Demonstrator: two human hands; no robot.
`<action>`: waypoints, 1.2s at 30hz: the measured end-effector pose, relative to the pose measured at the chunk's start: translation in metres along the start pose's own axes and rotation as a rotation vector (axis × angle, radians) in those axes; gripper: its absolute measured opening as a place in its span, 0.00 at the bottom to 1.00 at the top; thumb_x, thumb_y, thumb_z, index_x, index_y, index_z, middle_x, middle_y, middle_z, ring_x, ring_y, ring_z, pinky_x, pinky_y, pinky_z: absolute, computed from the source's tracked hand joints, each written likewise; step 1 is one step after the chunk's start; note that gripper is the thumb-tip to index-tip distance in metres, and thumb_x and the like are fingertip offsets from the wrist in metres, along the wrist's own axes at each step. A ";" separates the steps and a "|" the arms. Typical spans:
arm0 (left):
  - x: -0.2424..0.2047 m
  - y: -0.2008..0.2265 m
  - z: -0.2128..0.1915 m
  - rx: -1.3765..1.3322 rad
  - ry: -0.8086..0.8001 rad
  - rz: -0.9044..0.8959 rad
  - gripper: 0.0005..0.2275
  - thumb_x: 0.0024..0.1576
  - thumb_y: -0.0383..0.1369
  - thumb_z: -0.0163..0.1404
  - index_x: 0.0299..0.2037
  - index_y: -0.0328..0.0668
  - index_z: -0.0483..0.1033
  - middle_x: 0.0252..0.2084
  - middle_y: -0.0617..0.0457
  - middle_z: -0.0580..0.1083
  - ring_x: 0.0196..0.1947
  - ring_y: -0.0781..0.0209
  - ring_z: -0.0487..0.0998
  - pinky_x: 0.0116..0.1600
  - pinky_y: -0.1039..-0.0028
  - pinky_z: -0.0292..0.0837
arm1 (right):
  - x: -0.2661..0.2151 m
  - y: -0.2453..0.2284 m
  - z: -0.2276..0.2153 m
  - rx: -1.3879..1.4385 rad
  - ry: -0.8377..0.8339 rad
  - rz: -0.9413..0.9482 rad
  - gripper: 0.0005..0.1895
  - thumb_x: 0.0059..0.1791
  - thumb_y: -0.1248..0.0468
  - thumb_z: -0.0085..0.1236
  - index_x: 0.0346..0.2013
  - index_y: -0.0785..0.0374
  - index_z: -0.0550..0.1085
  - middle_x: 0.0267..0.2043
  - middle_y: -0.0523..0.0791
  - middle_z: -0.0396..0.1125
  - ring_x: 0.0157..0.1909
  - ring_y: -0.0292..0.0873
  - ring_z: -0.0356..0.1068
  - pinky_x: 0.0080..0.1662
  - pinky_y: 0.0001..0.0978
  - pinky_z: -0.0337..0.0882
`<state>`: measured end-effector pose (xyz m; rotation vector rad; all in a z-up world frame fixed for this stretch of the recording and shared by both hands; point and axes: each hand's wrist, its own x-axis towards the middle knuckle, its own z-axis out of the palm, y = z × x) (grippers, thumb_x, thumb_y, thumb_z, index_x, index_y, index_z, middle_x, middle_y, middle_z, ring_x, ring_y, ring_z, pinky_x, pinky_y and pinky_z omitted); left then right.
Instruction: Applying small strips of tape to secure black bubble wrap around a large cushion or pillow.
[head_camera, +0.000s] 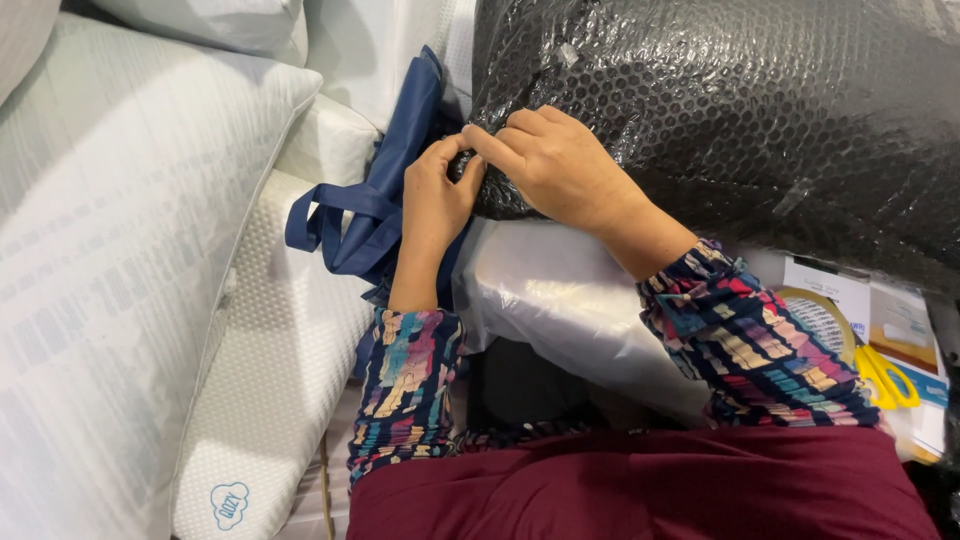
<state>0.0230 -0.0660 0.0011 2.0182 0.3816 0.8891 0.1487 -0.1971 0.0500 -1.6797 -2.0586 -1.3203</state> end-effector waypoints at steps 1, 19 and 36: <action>-0.001 0.002 0.000 0.000 -0.001 0.000 0.07 0.60 0.28 0.56 0.47 0.43 0.81 0.40 0.44 0.79 0.48 0.41 0.81 0.48 0.57 0.81 | 0.001 -0.001 -0.002 0.000 -0.001 0.000 0.22 0.52 0.72 0.53 0.61 0.59 0.74 0.27 0.40 0.70 0.38 0.38 0.72 0.41 0.25 0.71; -0.002 -0.002 -0.003 -0.091 -0.033 -0.092 0.06 0.58 0.35 0.53 0.40 0.51 0.69 0.30 0.62 0.65 0.27 0.67 0.63 0.36 0.73 0.63 | 0.019 -0.002 -0.032 0.348 0.045 0.326 0.23 0.54 0.82 0.51 0.64 0.70 0.64 0.41 0.47 0.74 0.42 0.48 0.70 0.45 0.41 0.72; -0.001 0.002 -0.005 -0.071 -0.041 -0.083 0.03 0.59 0.31 0.53 0.37 0.52 0.71 0.27 0.65 0.70 0.19 0.68 0.59 0.30 0.74 0.58 | 0.013 -0.013 -0.021 0.277 -0.169 0.243 0.25 0.48 0.79 0.52 0.61 0.67 0.70 0.37 0.45 0.68 0.40 0.45 0.68 0.42 0.36 0.63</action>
